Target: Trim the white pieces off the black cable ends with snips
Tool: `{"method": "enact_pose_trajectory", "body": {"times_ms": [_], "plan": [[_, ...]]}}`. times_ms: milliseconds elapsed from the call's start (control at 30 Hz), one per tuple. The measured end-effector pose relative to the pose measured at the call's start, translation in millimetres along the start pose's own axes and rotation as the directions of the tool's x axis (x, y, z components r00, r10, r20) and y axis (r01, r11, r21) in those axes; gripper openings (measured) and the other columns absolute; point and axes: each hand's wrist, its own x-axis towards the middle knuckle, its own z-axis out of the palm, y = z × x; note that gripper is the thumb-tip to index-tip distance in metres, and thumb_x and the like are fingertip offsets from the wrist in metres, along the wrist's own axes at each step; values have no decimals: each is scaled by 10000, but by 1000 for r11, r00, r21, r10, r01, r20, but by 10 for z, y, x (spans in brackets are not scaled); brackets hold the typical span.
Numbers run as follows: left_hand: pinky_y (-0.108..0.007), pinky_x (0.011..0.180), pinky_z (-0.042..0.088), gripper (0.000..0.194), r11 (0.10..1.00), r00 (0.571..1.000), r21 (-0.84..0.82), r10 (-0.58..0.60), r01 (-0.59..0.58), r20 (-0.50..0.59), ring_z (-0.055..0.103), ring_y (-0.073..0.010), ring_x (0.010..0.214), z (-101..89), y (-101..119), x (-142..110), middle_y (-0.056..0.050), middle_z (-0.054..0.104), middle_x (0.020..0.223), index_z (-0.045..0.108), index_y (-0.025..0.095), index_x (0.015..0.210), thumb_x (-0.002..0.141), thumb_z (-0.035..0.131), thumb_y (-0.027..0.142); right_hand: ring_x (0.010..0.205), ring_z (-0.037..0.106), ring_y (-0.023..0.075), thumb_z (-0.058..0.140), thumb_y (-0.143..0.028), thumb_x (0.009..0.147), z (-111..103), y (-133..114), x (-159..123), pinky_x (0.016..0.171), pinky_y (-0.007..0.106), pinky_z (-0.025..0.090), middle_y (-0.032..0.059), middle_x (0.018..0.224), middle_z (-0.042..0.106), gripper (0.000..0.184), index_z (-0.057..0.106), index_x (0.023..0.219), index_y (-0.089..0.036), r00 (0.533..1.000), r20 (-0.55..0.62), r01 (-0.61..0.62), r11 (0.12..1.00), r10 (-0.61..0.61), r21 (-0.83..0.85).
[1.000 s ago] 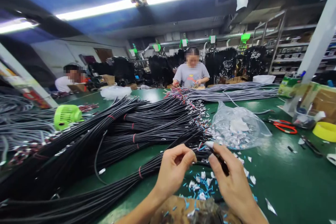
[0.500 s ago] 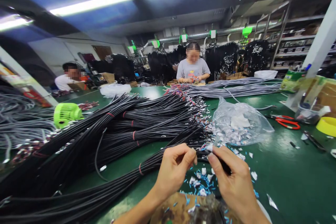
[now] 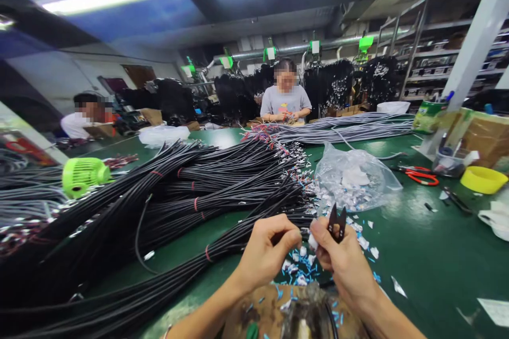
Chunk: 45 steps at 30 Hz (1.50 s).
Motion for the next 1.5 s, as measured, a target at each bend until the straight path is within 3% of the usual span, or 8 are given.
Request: {"method": "enact_pose_trajectory", "body": {"times_ms": [67, 200, 367, 500, 733, 933, 1233, 1500], "plan": [[-209, 489, 312, 256, 1000, 999, -9, -30, 29, -26, 447, -97, 511, 33, -3, -15, -12, 546, 544, 635, 121, 590, 808, 572, 238, 427, 285, 88, 544, -424, 823, -38, 27, 4, 398, 229, 233, -51, 503, 322, 345, 444, 579, -201, 973, -64, 203, 954, -222, -221], [-208, 468, 290, 309, 993, 988, 21, -114, 117, -109, 417, -89, 483, 113, -24, -60, -2, 521, 516, 600, 118, 571, 823, 543, 286, 501, 433, 116, 594, -194, 788, -104, 55, 2, 500, 260, 286, -1, 539, 504, 144, 639, 651, -200, 768, 44, 515, 574, -640, -637], [-208, 465, 296, 381, 991, 991, -39, -132, 131, -34, 400, -88, 474, 68, -32, -38, -1, 504, 504, 592, 117, 569, 861, 478, 334, 481, 375, 100, 649, -302, 760, 1, -13, 19, 479, 243, 298, -18, 503, 453, 269, 579, 527, -187, 938, -69, 314, 916, -340, -251], [-211, 503, 327, 373, 996, 998, -63, -70, 70, 6, 425, -99, 517, -3, -8, -18, -9, 506, 538, 572, 125, 551, 857, 478, 315, 379, 307, 66, 627, -452, 748, 18, -83, 81, 349, 209, 241, -45, 427, 378, 410, 475, 483, -178, 986, -74, 152, 988, -152, -5], [-207, 447, 280, 361, 968, 988, -214, -143, 130, -50, 367, -83, 468, -48, -8, -3, 10, 455, 519, 544, 133, 562, 837, 511, 364, 340, 202, 17, 620, -545, 704, -396, -178, 297, 298, 169, 178, -74, 495, 410, 404, 460, 604, -187, 919, -369, 194, 973, -135, 127], [-207, 437, 268, 470, 956, 991, -261, -133, 135, 25, 333, -76, 450, -56, -19, 13, 25, 387, 490, 455, 150, 519, 884, 412, 443, 657, 628, 175, 761, -290, 629, -69, -115, 110, 569, 271, 515, 57, 753, 694, 278, 632, 837, -159, 967, -203, 162, 987, -156, 13], [-224, 543, 329, 315, 999, 990, 38, -9, 14, -141, 480, -110, 559, 3, -18, -60, -18, 561, 583, 618, 134, 612, 864, 509, 287, 612, 673, 179, 692, -277, 728, -82, -104, -32, 541, 262, 535, 56, 780, 740, 237, 591, 928, -198, 929, -216, 277, 951, -302, -140], [-226, 531, 320, 309, 997, 992, 82, -2, 12, -130, 483, -111, 548, 24, -7, -73, -25, 568, 586, 621, 127, 622, 865, 507, 279, 445, 530, 105, 666, -226, 760, -71, -63, -78, 395, 223, 425, 6, 702, 698, 172, 649, 931, -214, 847, -211, 372, 827, -488, -421]]}}
